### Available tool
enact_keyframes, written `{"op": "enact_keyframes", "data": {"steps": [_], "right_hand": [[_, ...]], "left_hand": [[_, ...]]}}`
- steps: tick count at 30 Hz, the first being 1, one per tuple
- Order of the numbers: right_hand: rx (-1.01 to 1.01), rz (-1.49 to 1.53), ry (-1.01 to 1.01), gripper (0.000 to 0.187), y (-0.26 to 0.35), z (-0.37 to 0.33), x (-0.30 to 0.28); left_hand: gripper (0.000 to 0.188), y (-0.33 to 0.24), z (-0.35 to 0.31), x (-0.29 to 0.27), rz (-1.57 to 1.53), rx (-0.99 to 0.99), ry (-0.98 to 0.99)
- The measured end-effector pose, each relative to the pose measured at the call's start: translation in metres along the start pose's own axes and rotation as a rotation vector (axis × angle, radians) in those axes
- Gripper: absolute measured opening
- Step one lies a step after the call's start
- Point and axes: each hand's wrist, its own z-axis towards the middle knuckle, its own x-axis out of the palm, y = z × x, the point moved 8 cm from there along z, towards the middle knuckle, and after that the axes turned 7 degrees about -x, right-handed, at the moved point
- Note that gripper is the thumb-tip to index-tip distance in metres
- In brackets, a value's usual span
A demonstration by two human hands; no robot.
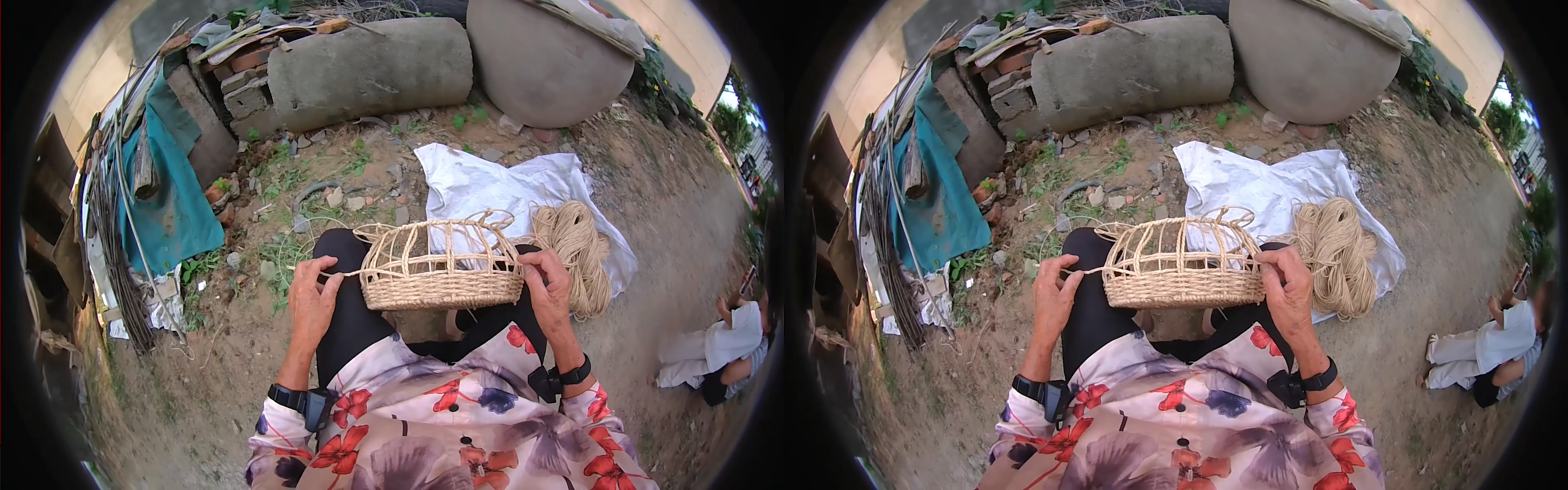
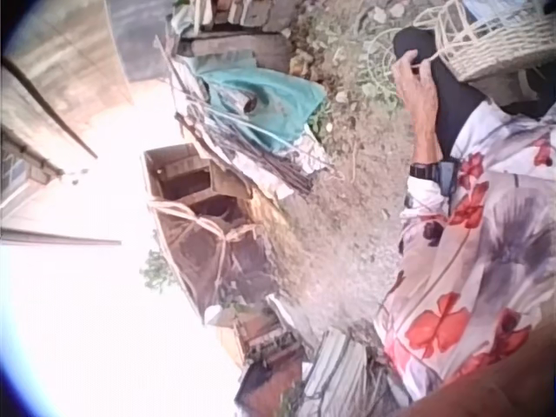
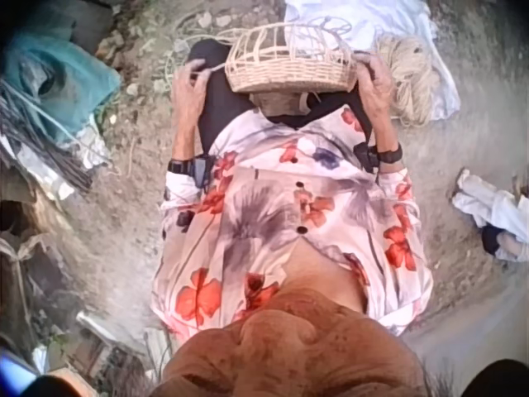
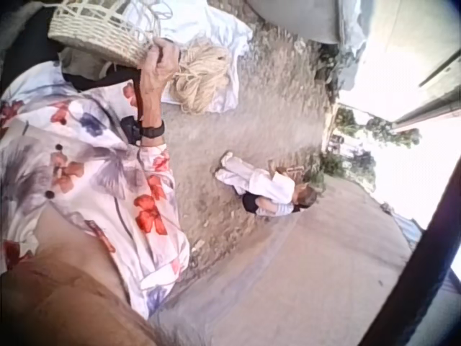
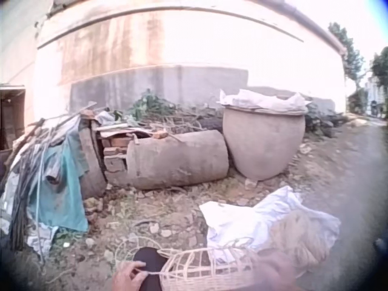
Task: Weaving a small wicker basket using light-colored flexible strips.
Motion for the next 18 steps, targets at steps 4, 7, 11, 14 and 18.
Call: {"op": "enact_keyframes", "data": {"steps": [4,7,11,14,18], "right_hand": [[0.092,0.045,-0.001,0.010,-0.018,-0.015,-0.005],[-0.001,-0.027,-0.006,0.010,-0.016,-0.018,-0.002],[0.030,-0.019,0.008,0.010,-0.034,-0.027,0.006],[0.155,0.098,-0.046,0.010,-0.053,-0.037,0.004],[0.152,-0.001,-0.195,0.013,-0.039,-0.039,-0.025]], "left_hand": [[0.021,0.038,-0.001,-0.024,0.303,-0.093,-0.102],[0.023,0.035,-0.002,-0.024,0.450,-0.086,-0.180],[0.021,0.042,-0.010,-0.032,0.551,0.044,-0.300],[0.022,0.019,-0.016,-0.029,0.439,0.322,-0.263],[0.027,-0.007,-0.027,0.001,0.303,0.362,0.056]]}}
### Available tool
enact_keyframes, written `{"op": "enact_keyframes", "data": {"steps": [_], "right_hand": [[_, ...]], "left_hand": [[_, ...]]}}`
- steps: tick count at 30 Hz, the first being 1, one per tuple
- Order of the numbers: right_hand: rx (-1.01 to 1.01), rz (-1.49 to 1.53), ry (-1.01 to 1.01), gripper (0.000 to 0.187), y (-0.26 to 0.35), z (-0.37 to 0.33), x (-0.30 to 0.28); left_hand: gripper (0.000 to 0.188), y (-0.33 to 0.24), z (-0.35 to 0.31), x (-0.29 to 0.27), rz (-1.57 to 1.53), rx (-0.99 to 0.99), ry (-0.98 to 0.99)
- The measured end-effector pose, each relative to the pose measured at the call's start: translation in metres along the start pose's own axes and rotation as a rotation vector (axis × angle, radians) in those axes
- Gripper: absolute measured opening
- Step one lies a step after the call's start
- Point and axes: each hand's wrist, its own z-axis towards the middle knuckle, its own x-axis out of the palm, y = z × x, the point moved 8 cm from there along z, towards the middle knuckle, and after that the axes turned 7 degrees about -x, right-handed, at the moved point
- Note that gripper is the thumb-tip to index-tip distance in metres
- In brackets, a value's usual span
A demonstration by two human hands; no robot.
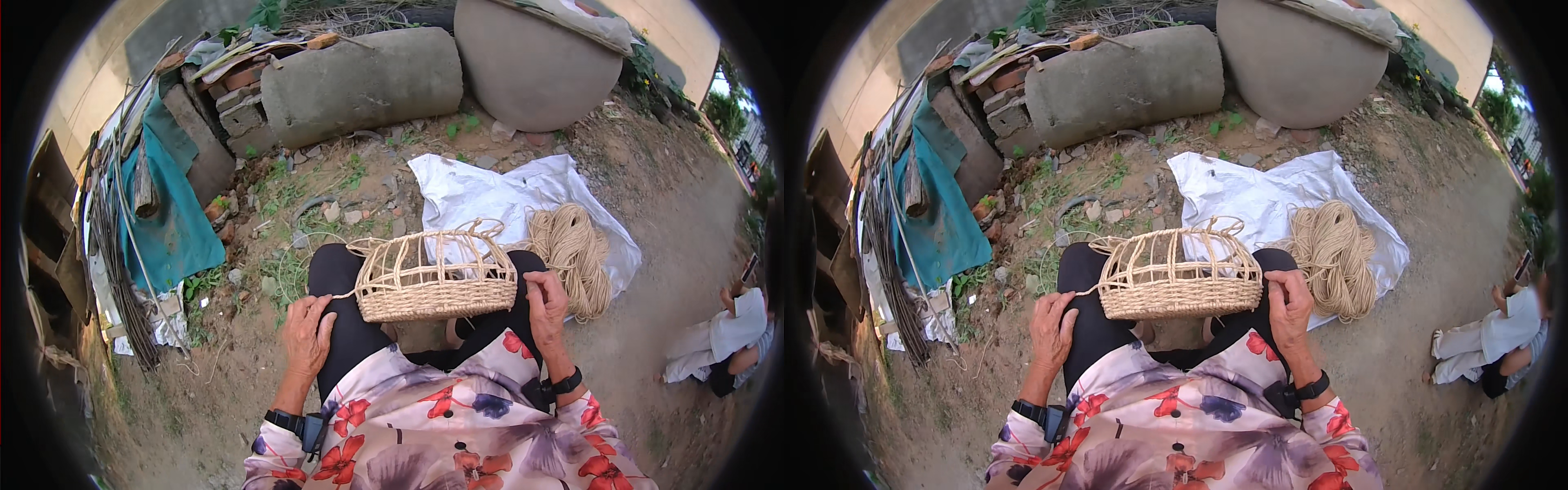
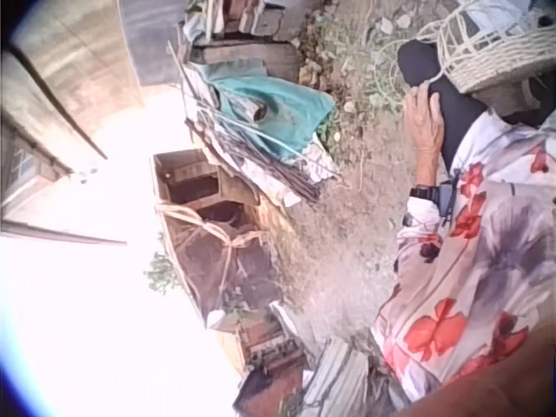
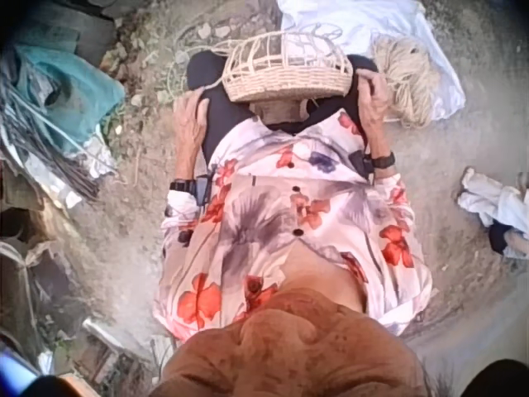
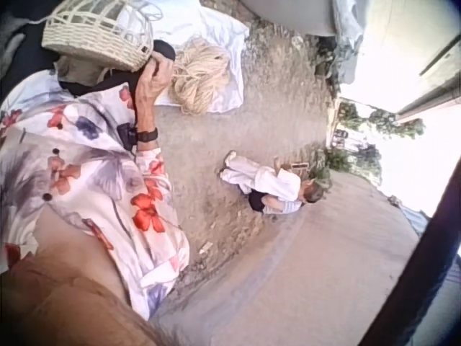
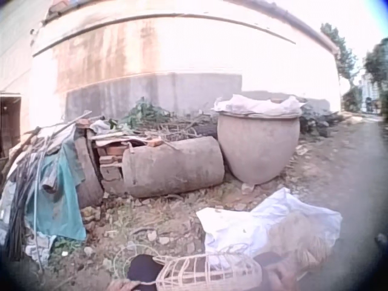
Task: Weaving a small wicker basket using light-colored flexible strips.
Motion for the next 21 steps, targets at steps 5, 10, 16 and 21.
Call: {"op": "enact_keyframes", "data": {"steps": [5,10,16,21], "right_hand": [[-0.445,-0.005,0.094,0.022,0.099,0.025,0.035],[-0.911,0.138,0.267,0.014,0.198,0.005,0.111],[-0.958,0.259,0.482,0.011,0.203,-0.025,0.162],[-0.686,0.422,0.570,0.014,0.178,-0.012,0.156]], "left_hand": [[0.008,0.048,-0.018,-0.003,-0.111,-0.263,-0.032],[0.025,-0.035,-0.008,-0.031,-0.103,-0.104,0.076],[0.019,-0.061,0.002,-0.052,-0.318,-0.134,0.111],[0.025,-0.034,0.011,0.001,-0.810,-0.545,0.242]]}}
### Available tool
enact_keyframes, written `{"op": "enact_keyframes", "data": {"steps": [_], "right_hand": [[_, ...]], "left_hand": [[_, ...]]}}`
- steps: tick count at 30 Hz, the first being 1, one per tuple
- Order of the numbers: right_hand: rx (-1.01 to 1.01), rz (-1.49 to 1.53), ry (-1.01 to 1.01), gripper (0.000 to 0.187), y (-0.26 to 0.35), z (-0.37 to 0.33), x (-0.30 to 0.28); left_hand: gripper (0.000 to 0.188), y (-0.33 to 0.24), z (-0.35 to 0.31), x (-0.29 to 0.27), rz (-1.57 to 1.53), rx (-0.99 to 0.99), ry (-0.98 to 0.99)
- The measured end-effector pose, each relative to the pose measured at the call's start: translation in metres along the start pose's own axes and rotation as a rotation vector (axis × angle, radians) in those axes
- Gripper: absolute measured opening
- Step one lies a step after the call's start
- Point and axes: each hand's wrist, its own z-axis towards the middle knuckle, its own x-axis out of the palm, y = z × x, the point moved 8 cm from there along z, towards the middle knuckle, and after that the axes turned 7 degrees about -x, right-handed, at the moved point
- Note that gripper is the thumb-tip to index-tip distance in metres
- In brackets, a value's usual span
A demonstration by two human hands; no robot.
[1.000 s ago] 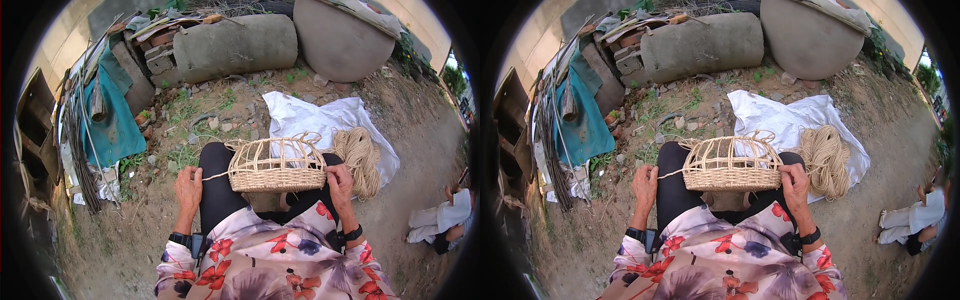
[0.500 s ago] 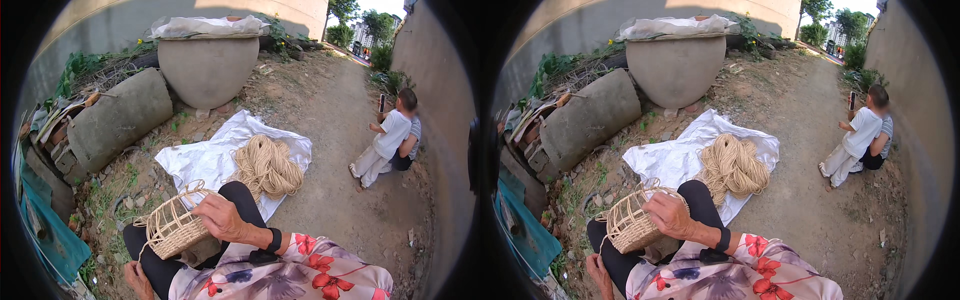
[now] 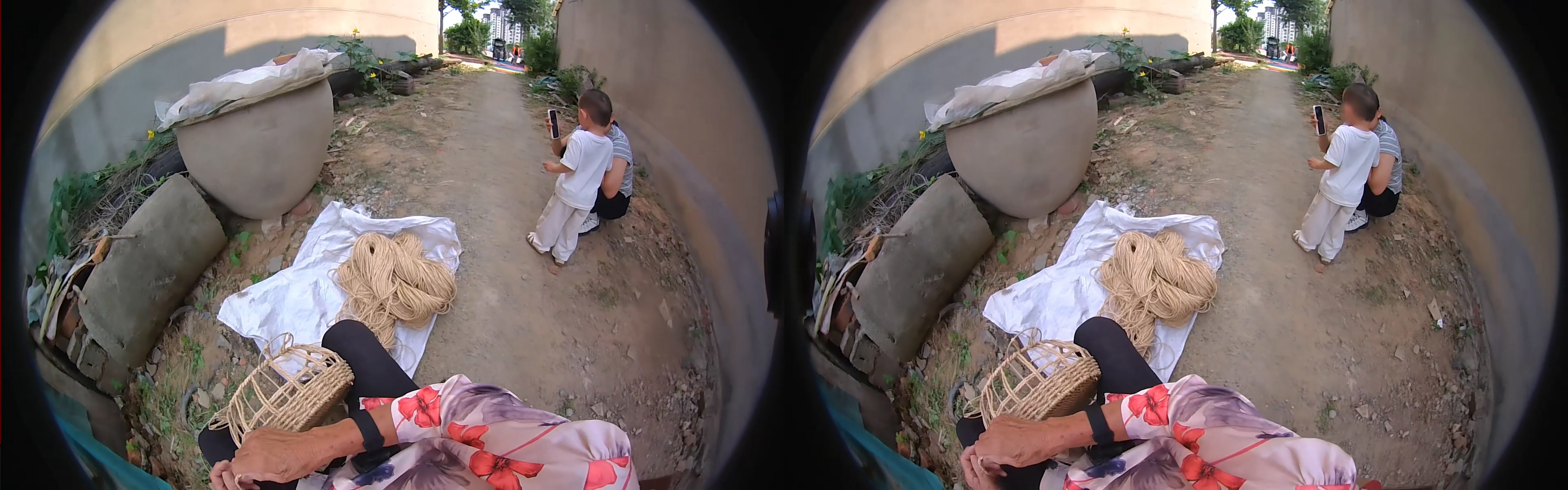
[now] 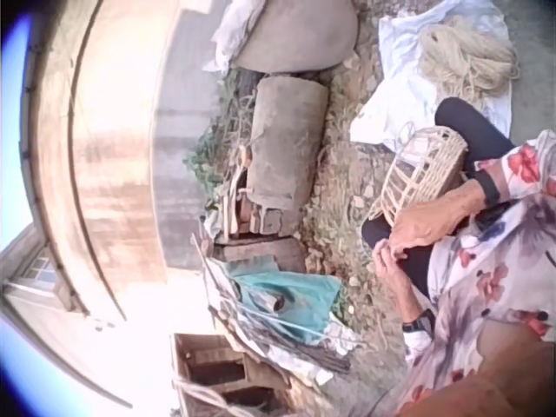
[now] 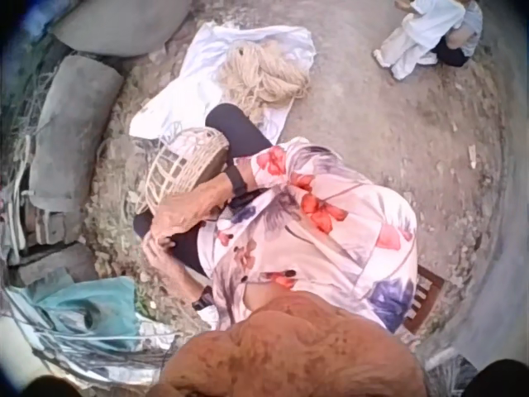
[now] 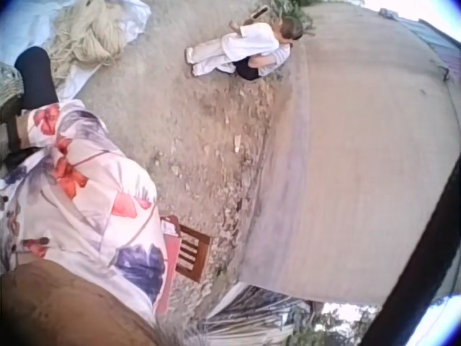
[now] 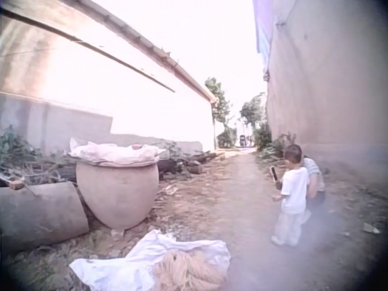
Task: Weaving a small wicker basket using light-colored flexible strips.
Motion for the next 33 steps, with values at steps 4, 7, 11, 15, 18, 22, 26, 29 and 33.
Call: {"op": "enact_keyframes", "data": {"steps": [4,7,11,15,18,22,26,29,33], "right_hand": [[0.126,0.361,-0.109,0.022,0.002,-0.004,-0.032],[0.245,0.410,-0.061,0.027,0.005,-0.013,-0.043],[0.341,0.479,-0.055,0.028,0.002,-0.032,-0.058],[0.434,0.530,-0.229,0.031,-0.024,-0.057,-0.061],[0.483,0.577,-0.270,0.032,-0.028,-0.063,-0.062],[0.473,0.671,-0.281,0.037,-0.036,-0.068,-0.057],[0.631,0.546,-0.402,0.034,-0.073,-0.097,-0.079],[0.780,0.563,-0.493,0.040,-0.090,-0.141,-0.108],[0.833,0.475,-0.609,0.030,-0.084,-0.159,-0.122]], "left_hand": [[0.032,0.026,0.028,0.011,0.411,0.211,-0.071],[0.023,0.021,0.029,0.014,0.298,0.267,-0.106],[0.019,0.025,0.033,0.015,0.214,0.219,-0.109],[0.018,-0.001,0.023,0.031,0.340,0.359,-0.113],[0.018,0.030,0.043,0.028,0.097,0.089,0.023],[0.022,0.028,0.041,0.028,-0.235,-0.114,0.204],[0.016,-0.001,0.030,0.054,-0.283,-0.161,0.285],[0.021,-0.026,0.031,0.099,-0.209,-0.179,0.464],[0.025,-0.033,0.046,0.122,-0.214,-0.220,0.587]]}}
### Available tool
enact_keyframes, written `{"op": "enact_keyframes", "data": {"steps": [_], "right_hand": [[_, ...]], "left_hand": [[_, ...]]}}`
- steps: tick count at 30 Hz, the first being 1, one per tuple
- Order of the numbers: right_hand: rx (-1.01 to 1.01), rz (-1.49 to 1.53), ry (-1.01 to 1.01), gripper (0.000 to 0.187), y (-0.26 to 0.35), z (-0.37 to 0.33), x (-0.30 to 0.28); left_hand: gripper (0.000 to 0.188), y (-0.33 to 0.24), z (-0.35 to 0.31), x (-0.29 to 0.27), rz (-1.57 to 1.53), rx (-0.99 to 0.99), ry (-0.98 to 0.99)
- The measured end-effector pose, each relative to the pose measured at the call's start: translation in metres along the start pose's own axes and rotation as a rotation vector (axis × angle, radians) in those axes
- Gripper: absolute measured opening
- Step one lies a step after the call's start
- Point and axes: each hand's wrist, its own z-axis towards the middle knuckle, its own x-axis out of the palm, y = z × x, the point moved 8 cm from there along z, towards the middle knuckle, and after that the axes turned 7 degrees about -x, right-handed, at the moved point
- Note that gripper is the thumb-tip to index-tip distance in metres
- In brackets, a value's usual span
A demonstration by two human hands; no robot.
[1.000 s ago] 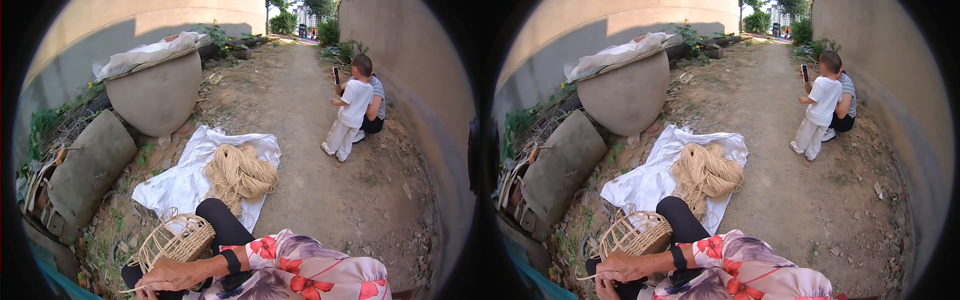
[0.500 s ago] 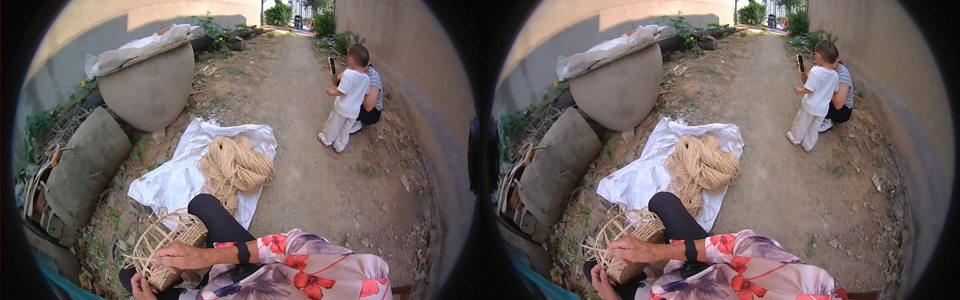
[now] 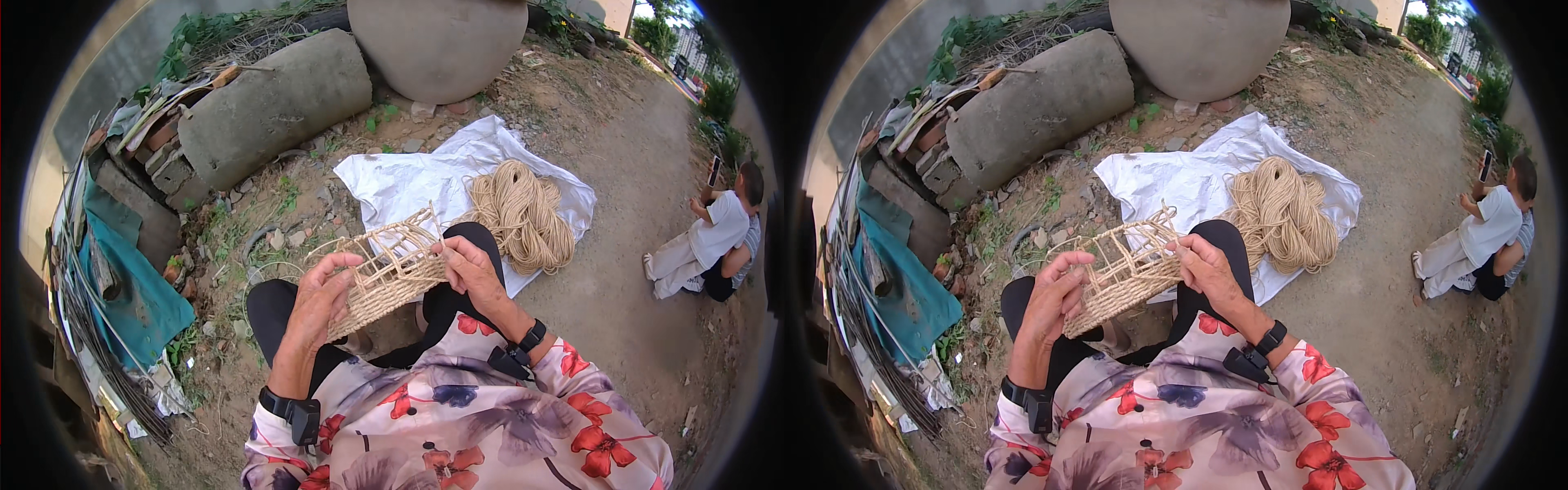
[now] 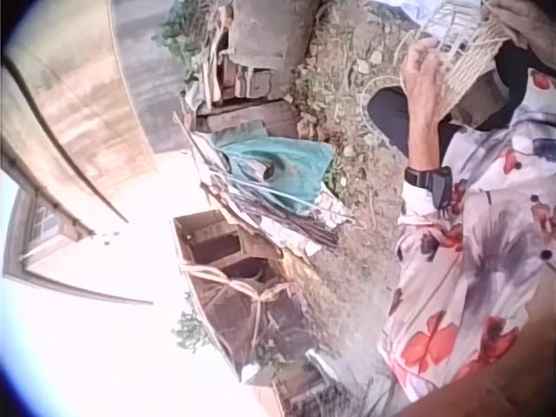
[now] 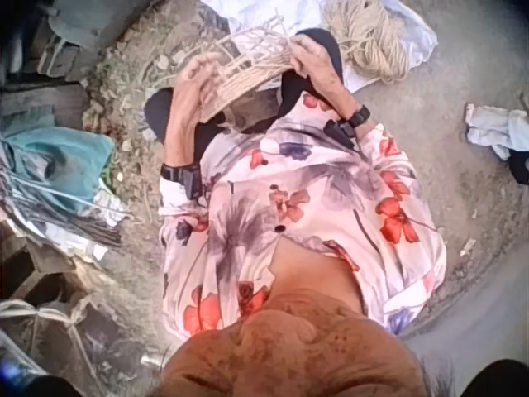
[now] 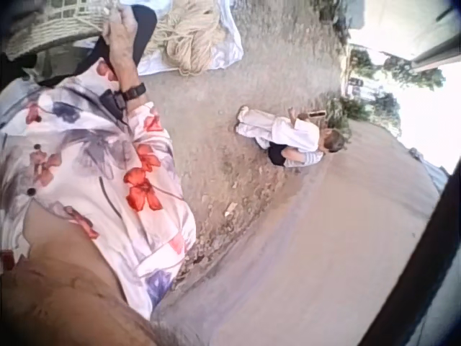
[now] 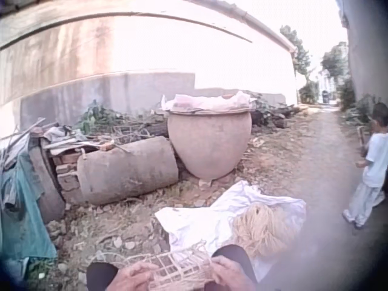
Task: Weaving a small wicker basket using light-colored flexible strips.
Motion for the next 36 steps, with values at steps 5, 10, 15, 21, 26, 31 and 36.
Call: {"op": "enact_keyframes", "data": {"steps": [5,10,15,21,26,31,36], "right_hand": [[-0.036,-0.166,0.033,0.025,0.024,-0.003,0.007],[-0.386,-0.577,0.159,0.016,0.076,-0.005,0.037],[-0.627,-0.933,0.135,0.012,0.088,-0.007,0.058],[-0.802,-1.150,0.210,0.006,0.082,-0.004,0.088],[-0.701,-1.038,0.289,0.006,0.058,0.010,0.098],[-0.403,-0.875,0.352,0.007,0.041,0.025,0.094],[-0.565,-1.054,0.339,0.003,0.058,0.018,0.105]], "left_hand": [[0.024,0.008,0.001,-0.020,0.294,0.041,-0.146],[0.029,-0.008,-0.009,-0.006,0.894,0.396,-0.373],[0.037,-0.013,-0.008,-0.002,0.885,0.380,-0.258],[0.041,-0.020,0.001,0.000,0.955,0.500,-0.091],[0.039,-0.008,0.021,-0.008,0.671,0.023,0.125],[0.038,-0.006,0.022,-0.009,0.661,-0.063,0.227],[0.037,-0.001,0.027,-0.010,0.605,-0.072,0.268]]}}
